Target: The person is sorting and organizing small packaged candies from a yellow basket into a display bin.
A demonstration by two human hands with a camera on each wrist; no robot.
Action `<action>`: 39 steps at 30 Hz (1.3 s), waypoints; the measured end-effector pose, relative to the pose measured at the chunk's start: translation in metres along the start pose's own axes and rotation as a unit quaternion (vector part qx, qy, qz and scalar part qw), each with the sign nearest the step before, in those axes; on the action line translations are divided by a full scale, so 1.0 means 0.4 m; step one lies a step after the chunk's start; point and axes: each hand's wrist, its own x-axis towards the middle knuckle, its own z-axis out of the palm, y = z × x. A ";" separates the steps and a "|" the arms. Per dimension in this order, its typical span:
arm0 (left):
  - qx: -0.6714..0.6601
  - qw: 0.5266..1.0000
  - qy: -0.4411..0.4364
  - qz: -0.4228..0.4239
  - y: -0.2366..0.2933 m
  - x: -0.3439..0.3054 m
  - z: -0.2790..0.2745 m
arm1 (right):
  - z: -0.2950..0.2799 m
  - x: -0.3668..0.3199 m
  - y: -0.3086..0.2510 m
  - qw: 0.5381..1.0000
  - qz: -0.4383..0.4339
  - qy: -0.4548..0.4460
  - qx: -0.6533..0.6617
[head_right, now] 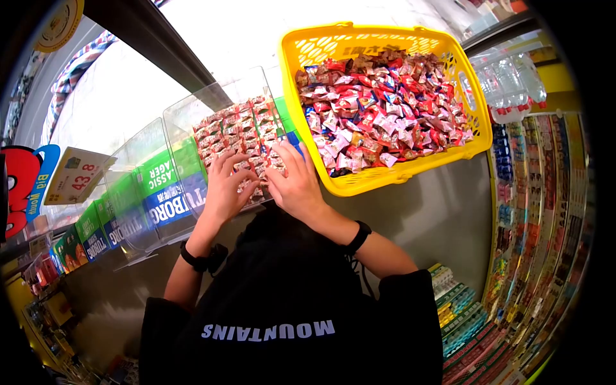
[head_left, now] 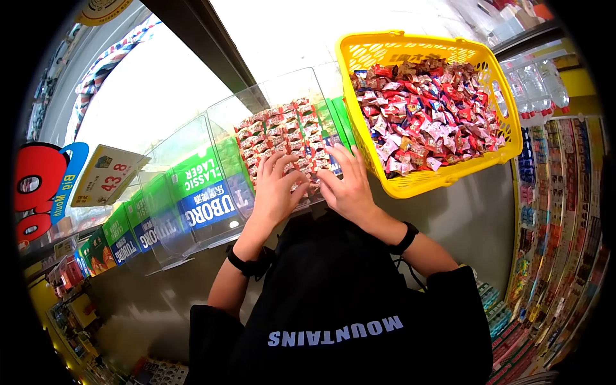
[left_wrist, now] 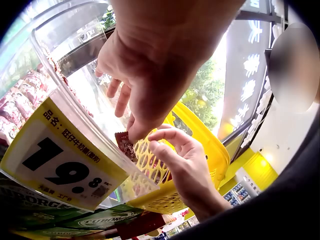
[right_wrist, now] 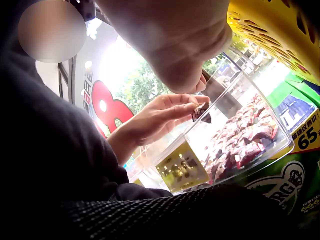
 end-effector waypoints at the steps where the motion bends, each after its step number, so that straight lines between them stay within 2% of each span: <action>1: 0.003 1.000 -0.010 -0.008 0.002 -0.002 0.013 | -0.005 -0.007 -0.003 1.000 -0.009 -0.009 0.007; 3: 0.011 0.999 -0.026 -0.022 -0.001 0.008 0.045 | -0.021 -0.016 -0.005 0.999 -0.029 -0.025 0.018; 7: 0.044 0.989 -0.132 -0.038 -0.004 0.025 0.097 | -0.089 -0.044 -0.038 0.995 -0.070 -0.064 0.037; 12: 0.069 0.990 -0.120 -0.007 -0.007 0.066 0.135 | -0.167 -0.066 -0.062 0.985 -0.133 -0.095 0.060; 15: 0.033 0.994 -0.100 -0.016 -0.009 0.083 0.153 | -0.191 -0.078 -0.072 0.983 -0.158 -0.087 0.043; 18: 0.070 0.993 -0.094 -0.011 -0.005 0.084 0.174 | -0.205 -0.084 -0.072 0.981 -0.181 -0.067 0.033; 20: 0.139 0.983 -0.118 0.005 -0.015 0.074 0.174 | -0.218 -0.085 -0.070 0.980 -0.187 -0.055 0.032; 24: 0.180 0.976 -0.116 0.031 -0.022 0.069 0.163 | -0.254 -0.082 -0.065 0.979 -0.201 -0.035 0.019; 27: 0.145 0.985 -0.090 0.030 -0.005 0.070 0.130 | -0.289 -0.073 -0.061 0.977 -0.210 -0.018 0.005; 30: 0.172 0.975 -0.140 0.016 -0.010 0.057 0.128 | -0.334 -0.054 -0.057 0.976 -0.216 -0.004 0.008; 33: 0.168 0.972 -0.165 -0.002 -0.004 0.054 0.120 | -0.414 -0.004 -0.045 0.975 -0.219 -0.045 -0.001; 36: 0.123 0.979 -0.161 -0.037 0.029 0.052 0.073 | -0.507 0.088 -0.013 0.981 -0.179 -0.078 -0.007; 39: 0.117 0.988 -0.095 -0.044 0.020 0.015 0.075 | -0.542 0.172 0.063 0.981 -0.148 -0.125 -0.015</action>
